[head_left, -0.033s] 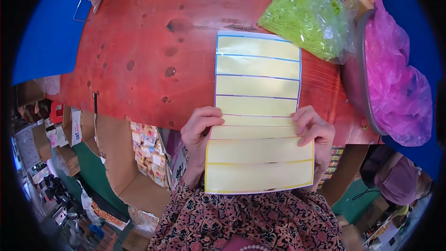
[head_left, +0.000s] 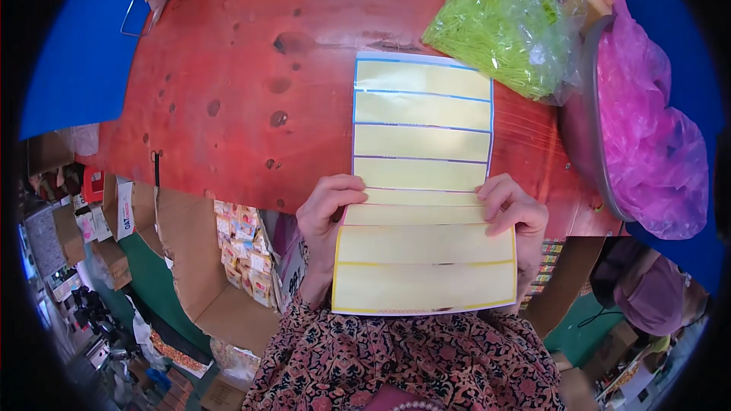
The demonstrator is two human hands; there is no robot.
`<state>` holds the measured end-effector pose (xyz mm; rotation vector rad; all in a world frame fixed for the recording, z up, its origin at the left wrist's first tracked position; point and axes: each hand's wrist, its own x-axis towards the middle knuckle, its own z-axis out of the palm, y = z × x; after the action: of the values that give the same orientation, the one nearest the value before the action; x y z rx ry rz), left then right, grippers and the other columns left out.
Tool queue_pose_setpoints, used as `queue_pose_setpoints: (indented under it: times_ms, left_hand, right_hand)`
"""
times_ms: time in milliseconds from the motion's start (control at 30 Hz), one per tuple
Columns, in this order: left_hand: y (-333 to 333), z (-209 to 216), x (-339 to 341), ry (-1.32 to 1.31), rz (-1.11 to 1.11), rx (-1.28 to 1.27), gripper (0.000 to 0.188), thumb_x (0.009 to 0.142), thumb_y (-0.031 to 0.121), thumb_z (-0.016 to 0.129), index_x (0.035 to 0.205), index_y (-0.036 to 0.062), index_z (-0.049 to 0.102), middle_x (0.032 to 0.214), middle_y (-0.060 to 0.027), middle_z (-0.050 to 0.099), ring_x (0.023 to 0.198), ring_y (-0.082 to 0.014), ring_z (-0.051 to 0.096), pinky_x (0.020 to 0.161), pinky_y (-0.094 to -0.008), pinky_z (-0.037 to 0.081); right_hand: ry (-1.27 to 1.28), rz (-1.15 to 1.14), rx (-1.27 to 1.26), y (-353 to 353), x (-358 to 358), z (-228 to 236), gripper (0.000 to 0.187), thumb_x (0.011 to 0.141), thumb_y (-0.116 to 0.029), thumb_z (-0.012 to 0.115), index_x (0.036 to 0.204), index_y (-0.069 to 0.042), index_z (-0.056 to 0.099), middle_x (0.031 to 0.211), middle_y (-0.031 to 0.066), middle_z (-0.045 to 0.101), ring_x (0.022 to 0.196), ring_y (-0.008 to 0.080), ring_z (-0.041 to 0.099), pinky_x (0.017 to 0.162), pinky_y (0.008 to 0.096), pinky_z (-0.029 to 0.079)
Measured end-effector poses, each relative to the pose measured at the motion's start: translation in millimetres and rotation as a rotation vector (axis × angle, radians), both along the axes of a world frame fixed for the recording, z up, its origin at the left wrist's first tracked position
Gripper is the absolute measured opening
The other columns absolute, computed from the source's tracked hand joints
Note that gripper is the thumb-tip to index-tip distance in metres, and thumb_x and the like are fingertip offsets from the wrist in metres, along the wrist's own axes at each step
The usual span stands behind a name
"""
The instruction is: Apply labels to plastic containers and organize trays on a workbench.
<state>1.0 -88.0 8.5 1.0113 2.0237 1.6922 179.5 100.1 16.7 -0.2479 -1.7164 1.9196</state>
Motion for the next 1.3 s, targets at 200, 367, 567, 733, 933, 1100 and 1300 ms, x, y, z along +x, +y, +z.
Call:
queue_pose_setpoints:
  times_ms: [200,367,567,733,933,1100,1300]
  left_hand:
    - [11.3,6.0,-17.2,0.291,-0.124,-0.186,0.016,0.068,0.004,0.064,0.083,0.0009,0.065,0.104,-0.0125,0.063,0.108,-0.0332,0.053,0.09,-0.0411,0.043]
    - [24.8,25.5,-39.8,0.404,-0.182,-0.154,0.011,0.068,0.002,0.063,0.079,0.0026,0.063,0.103,-0.0109,0.064,0.118,-0.0349,0.05,0.102,-0.0492,0.034]
    - [35.9,60.3,-53.6,-0.096,-0.273,-0.144,0.007,0.072,0.0,0.066,0.078,-0.0004,0.062,0.078,-0.0095,0.066,0.075,-0.0197,0.066,0.074,-0.0324,0.049]
    - [47.2,87.0,-69.4,-0.153,-0.437,-0.333,0.016,0.08,0.009,0.064,0.081,-0.0064,0.058,0.064,-0.0098,0.057,0.062,-0.0049,0.051,0.053,-0.0252,0.041]
    - [47.1,89.0,-69.1,-0.474,-0.456,-0.265,0.016,0.084,0.009,0.061,0.091,-0.0053,0.061,0.073,-0.0035,0.06,0.071,-0.0033,0.052,0.061,-0.0231,0.043]
    - [40.8,75.3,-66.5,-0.562,-0.467,-0.182,0.016,0.084,0.006,0.061,0.094,-0.0058,0.062,0.078,-0.0026,0.063,0.072,-0.004,0.053,0.064,-0.0233,0.045]
    - [34.1,92.6,-60.9,-0.283,-0.538,-0.122,0.013,0.081,0.004,0.062,0.091,-0.0048,0.061,0.076,-0.009,0.061,0.069,-0.011,0.055,0.064,-0.0262,0.045]
  right_hand:
    - [0.016,-0.251,-0.271,-8.7,-4.6,7.0,0.015,0.08,-0.008,0.066,0.088,-0.002,0.056,0.081,0.0048,0.047,0.07,0.0169,0.049,0.066,0.0282,0.041]
    - [0.214,-0.366,-0.475,0.6,5.3,9.3,0.024,0.086,-0.008,0.061,0.109,-0.002,0.055,0.111,0.0075,0.057,0.101,0.0176,0.056,0.089,0.0361,0.047]
    - [0.471,-0.491,-0.782,12.3,1.6,31.7,0.029,0.091,-0.008,0.053,0.12,-0.003,0.05,0.123,0.0116,0.054,0.117,0.0229,0.05,0.101,0.0451,0.042]
    - [0.4,-0.682,-0.556,32.6,4.5,40.5,0.023,0.091,-0.008,0.055,0.111,0.002,0.053,0.118,0.0125,0.057,0.109,0.0199,0.055,0.098,0.0401,0.046]
    - [0.22,-0.739,-0.547,43.5,-15.9,40.9,0.029,0.093,-0.011,0.051,0.119,0.002,0.05,0.119,0.013,0.057,0.11,0.0191,0.055,0.098,0.0366,0.045]
    - [0.158,-0.632,-0.534,32.6,-31.0,36.7,0.032,0.094,-0.012,0.05,0.122,0.003,0.048,0.12,0.0129,0.056,0.11,0.0183,0.055,0.097,0.0327,0.045]
    - [-0.201,-0.553,-0.305,8.3,-47.8,40.1,0.039,0.093,-0.008,0.048,0.129,0.005,0.042,0.119,0.0153,0.056,0.11,0.0217,0.054,0.094,0.0301,0.042]
